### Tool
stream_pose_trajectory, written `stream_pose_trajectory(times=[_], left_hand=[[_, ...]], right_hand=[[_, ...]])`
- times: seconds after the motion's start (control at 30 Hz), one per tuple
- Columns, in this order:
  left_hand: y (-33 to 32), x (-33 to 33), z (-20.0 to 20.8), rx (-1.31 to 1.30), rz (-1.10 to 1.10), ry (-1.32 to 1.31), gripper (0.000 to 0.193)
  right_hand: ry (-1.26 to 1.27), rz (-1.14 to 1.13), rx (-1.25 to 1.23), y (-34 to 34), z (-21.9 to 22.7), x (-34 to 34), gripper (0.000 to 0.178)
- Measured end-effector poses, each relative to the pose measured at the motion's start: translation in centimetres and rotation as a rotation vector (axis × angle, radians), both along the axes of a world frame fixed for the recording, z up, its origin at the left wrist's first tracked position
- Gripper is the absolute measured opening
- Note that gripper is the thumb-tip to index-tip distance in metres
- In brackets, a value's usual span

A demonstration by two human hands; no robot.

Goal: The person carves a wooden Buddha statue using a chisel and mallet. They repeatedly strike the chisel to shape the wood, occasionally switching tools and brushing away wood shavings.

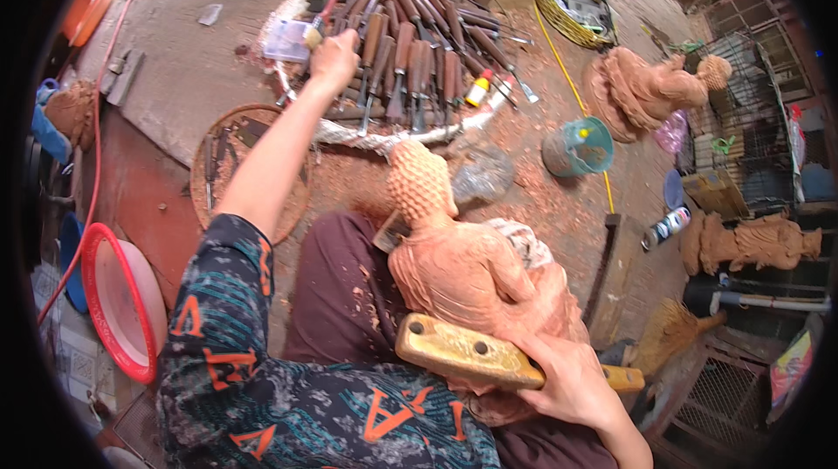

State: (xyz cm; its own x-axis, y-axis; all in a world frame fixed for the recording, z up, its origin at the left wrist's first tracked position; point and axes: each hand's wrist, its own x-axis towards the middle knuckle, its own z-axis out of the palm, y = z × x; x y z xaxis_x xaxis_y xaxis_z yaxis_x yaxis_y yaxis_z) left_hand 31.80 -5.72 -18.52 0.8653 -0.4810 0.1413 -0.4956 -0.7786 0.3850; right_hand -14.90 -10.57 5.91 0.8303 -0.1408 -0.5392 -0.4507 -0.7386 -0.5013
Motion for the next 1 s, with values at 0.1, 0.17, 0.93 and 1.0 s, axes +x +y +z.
stream_pose_trajectory(times=[0.1, 0.17, 0.93, 1.0], left_hand=[[0.3, 1.4, -0.7, -0.175, 0.020, 0.123, 0.028], [1.9, 1.8, 0.1, -0.610, 0.054, 0.703, 0.024], [-1.7, -30.1, 17.8, -1.224, -0.328, 0.257, 0.034], [-1.8, -30.0, 17.6, -1.221, -0.302, 0.270, 0.033]], right_hand=[[-0.042, -0.044, 0.033, -0.3, -0.2, -0.7, 0.065], [-0.076, -0.194, 0.124, -0.5, -0.4, -1.1, 0.064], [-0.327, -0.781, 0.159, -11.4, 0.6, 2.6, 0.041], [-0.354, -0.768, 0.177, -11.2, 0.4, 2.7, 0.045]])
